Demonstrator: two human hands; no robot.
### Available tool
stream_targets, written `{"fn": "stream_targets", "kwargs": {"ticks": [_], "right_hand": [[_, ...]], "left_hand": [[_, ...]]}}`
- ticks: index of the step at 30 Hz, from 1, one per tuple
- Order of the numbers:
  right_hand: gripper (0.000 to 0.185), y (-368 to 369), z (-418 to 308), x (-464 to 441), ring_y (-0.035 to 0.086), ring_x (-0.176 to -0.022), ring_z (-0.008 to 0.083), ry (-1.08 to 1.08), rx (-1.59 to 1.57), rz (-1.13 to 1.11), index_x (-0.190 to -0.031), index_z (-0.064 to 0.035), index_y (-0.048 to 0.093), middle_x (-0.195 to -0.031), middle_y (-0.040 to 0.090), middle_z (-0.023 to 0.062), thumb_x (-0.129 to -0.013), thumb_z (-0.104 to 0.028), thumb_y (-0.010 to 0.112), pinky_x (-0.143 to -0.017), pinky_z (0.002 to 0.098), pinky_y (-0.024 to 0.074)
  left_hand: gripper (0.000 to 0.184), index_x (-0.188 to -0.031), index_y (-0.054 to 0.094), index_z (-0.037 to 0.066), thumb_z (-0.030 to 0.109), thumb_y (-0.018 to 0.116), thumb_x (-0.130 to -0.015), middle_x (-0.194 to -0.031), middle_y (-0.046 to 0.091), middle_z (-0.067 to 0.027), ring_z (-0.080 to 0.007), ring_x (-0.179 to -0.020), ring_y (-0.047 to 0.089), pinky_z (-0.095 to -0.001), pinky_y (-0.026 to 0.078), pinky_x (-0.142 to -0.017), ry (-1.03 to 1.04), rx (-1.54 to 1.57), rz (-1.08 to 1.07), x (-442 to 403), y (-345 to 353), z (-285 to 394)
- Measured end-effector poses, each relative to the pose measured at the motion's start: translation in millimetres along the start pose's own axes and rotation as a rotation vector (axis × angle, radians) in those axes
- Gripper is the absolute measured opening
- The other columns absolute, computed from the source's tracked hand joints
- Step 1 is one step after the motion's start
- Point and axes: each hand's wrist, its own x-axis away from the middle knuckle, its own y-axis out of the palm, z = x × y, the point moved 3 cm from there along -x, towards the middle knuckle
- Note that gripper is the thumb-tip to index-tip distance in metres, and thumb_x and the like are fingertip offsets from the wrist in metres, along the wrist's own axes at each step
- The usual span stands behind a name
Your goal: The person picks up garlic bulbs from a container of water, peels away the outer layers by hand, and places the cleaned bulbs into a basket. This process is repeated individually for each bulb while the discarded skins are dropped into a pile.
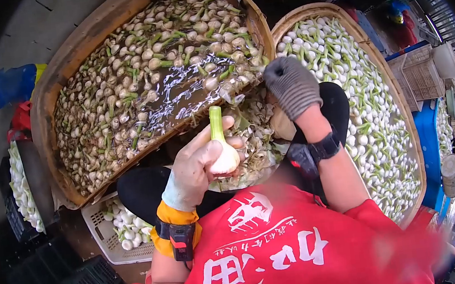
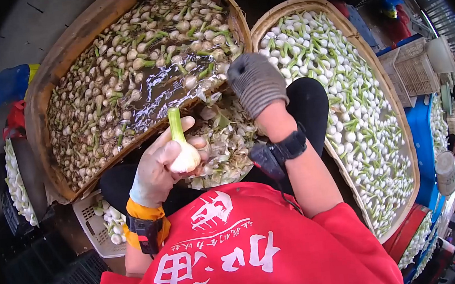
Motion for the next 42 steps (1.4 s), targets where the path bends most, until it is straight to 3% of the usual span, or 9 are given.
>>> {"fn": "stream_targets", "kwargs": {"ticks": [6, 9, 17, 24, 25, 28, 31, 34, 42], "right_hand": [[0.034, 15.6, -21.0, 62.0, 0.065, -0.076, 0.0306, -0.306, -0.341, -0.331, -0.084, -0.0066, 0.07, -0.082, 0.067, 0.0135, -0.088, -0.04, 0.066, -0.07, 0.0407, 0.0493], [0.057, 13.5, -49.7, 70.5, 0.063, -0.075, 0.0345, -0.26, 0.052, -0.609, -0.084, -0.0031, 0.069, -0.08, 0.066, 0.0166, -0.084, -0.06, 0.062, -0.069, 0.0439, 0.0486], [0.038, 43.8, -11.2, 80.9, 0.063, -0.088, 0.0353, -0.669, -0.323, -0.688, -0.093, 0.0001, 0.064, -0.094, 0.065, 0.0188, -0.091, -0.038, 0.062, -0.078, 0.0426, 0.05], [0.031, 23.8, -11.3, 76.6, 0.064, -0.084, 0.023, -0.549, -0.602, -0.742, -0.101, 0.0014, 0.063, -0.091, 0.065, 0.0125, -0.088, -0.026, 0.07, -0.076, 0.0336, 0.0509], [0.028, 22.8, -7.8, 76.2, 0.063, -0.081, 0.0193, -0.117, -0.711, -0.912, -0.101, 0.0001, 0.064, -0.09, 0.065, 0.0105, -0.089, -0.025, 0.069, -0.074, 0.0322, 0.0504], [0.029, 25.3, -5.8, 75.7, 0.062, -0.079, 0.0175, -0.016, -0.873, -0.914, -0.103, -0.002, 0.064, -0.09, 0.065, 0.0092, -0.089, -0.026, 0.069, -0.073, 0.0314, 0.0501], [0.031, 17.9, -25.2, 77.8, 0.062, -0.079, 0.0262, -0.491, -0.527, -0.657, -0.101, -0.0023, 0.062, -0.088, 0.064, 0.0127, -0.087, -0.028, 0.07, -0.073, 0.0363, 0.0501], [0.031, 8.5, -40.7, 80.5, 0.062, -0.085, 0.0357, -0.647, -0.303, -0.515, -0.098, -0.0028, 0.061, -0.088, 0.062, 0.0163, -0.085, -0.029, 0.07, -0.075, 0.0412, 0.0492], [0.04, 25.2, -23.7, 62.6, 0.063, -0.087, 0.0308, -0.375, -0.466, -0.723, -0.104, -0.0034, 0.064, -0.093, 0.064, 0.0141, -0.082, -0.036, 0.073, -0.077, 0.0377, 0.0501]], "left_hand": [[0.04, -0.129, 0.054, -0.005, 0.018, 0.038, -0.101, -0.103, 0.068, -0.0134, -0.017, -0.086, 0.066, -0.0288, 0.054, -0.072, 0.061, -0.242, 0.091, 2.5, 1.9, -5.7], [0.029, -0.107, 0.064, -0.003, 0.014, 0.043, -0.096, -0.097, 0.069, -0.0134, -0.019, -0.084, 0.066, -0.033, 0.052, -0.076, 0.656, -1.625, 0.039, 5.3, 0.8, 1.6], [0.016, -0.102, 0.066, 0.0, 0.011, 0.059, -0.092, -0.087, 0.066, -0.0144, -0.0231, -0.081, 0.064, -0.0306, 0.05, -0.075, 0.222, -0.862, 0.354, 2.5, -19.0, -25.8], [0.016, -0.102, 0.065, 0.0, 0.012, 0.062, -0.092, -0.088, 0.065, -0.0135, -0.024, -0.079, 0.064, -0.0312, 0.05, -0.074, 0.368, -0.955, 0.302, 2.8, -3.1, -17.5], [0.015, -0.101, 0.064, 0.0, 0.012, 0.062, -0.092, -0.088, 0.065, -0.0141, -0.0253, -0.079, 0.064, -0.0315, 0.05, -0.074, 0.378, -0.927, 0.28, 2.3, -2.2, -15.7], [0.014, -0.102, 0.064, 0.001, 0.011, 0.061, -0.092, -0.088, 0.064, -0.0154, -0.0282, -0.08, 0.064, -0.0312, 0.049, -0.073, 0.505, -1.01, 0.286, 0.0, 1.0, -11.2], [0.014, -0.102, 0.064, 0.002, 0.011, 0.06, -0.092, -0.088, 0.063, -0.0176, -0.0308, -0.08, 0.063, -0.0308, 0.05, -0.073, 0.813, -1.379, 0.34, 1.9, -3.7, -9.8], [0.026, -0.12, 0.062, 0.003, 0.015, 0.059, -0.097, -0.098, 0.067, -0.0046, -0.0129, -0.086, 0.063, -0.0263, 0.05, -0.079, 0.102, -0.578, 0.112, 2.3, 6.4, 7.2], [0.021, -0.11, 0.067, 0.0, 0.012, 0.054, -0.097, -0.078, 0.059, 0.0033, -0.0039, -0.066, 0.051, -0.0232, 0.047, -0.061, 0.174, -0.383, 0.162, -12.7, -24.4, -38.8]]}}
